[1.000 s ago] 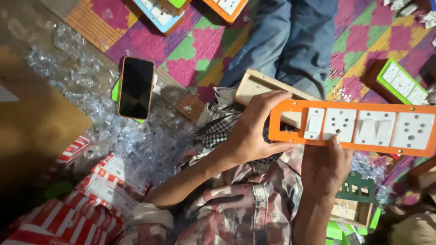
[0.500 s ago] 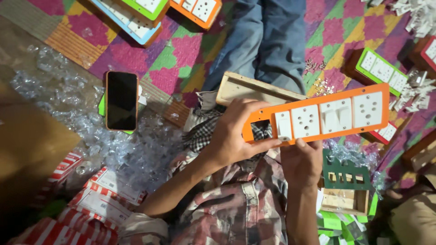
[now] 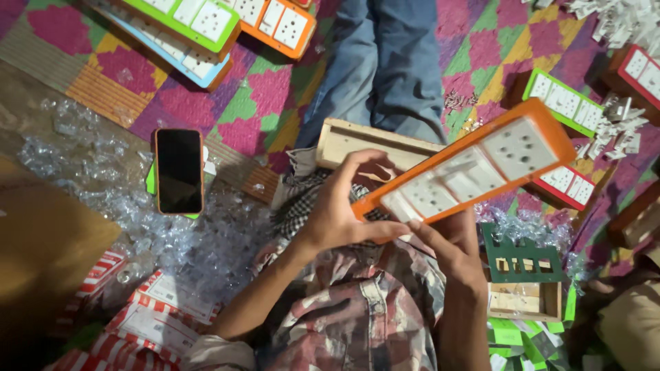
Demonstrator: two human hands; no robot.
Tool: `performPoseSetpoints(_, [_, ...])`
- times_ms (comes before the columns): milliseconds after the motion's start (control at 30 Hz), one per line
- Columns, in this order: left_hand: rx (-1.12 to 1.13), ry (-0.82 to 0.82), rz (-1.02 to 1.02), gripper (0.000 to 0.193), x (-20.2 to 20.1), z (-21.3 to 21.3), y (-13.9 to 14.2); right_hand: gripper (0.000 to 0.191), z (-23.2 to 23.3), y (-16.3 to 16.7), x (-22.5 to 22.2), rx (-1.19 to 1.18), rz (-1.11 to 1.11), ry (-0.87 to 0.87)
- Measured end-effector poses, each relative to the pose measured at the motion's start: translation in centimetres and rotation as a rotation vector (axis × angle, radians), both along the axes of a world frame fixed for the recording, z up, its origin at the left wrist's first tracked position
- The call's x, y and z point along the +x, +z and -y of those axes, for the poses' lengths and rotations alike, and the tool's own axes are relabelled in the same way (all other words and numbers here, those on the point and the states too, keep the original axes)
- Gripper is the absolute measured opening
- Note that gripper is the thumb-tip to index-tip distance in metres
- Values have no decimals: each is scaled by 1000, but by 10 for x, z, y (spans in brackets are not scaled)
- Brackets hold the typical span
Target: The person sits on the floor and assembles an orange switchboard by inserting white sockets into slots and securing them with screws. The person repeatedly flips the board to access the back and front, tightening screws and adjusting components.
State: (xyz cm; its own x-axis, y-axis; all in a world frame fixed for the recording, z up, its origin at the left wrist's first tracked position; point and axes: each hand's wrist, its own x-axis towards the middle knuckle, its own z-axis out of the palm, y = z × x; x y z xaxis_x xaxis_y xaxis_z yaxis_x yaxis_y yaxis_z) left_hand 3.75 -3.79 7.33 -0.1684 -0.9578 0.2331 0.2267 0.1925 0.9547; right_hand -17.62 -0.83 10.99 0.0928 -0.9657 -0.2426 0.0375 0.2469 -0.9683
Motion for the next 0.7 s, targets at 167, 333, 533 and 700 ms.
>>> performPoseSetpoints(167, [188,-182,-491,87,-5,-3,-31,61,0,11,-16,-42,-92,285])
performPoseSetpoints(333, [474,13,-614,36,-12,-6,-47,48,12,5,-17,41,43,-76])
performPoseSetpoints(533, [463,161,-615,33,-18,-4,-48,40,12,-1,-21,-65,221,-178])
performPoseSetpoints(700, [387,180,-399,31,-23,-10,-42,33,10,-9,-14,-109,42,-147])
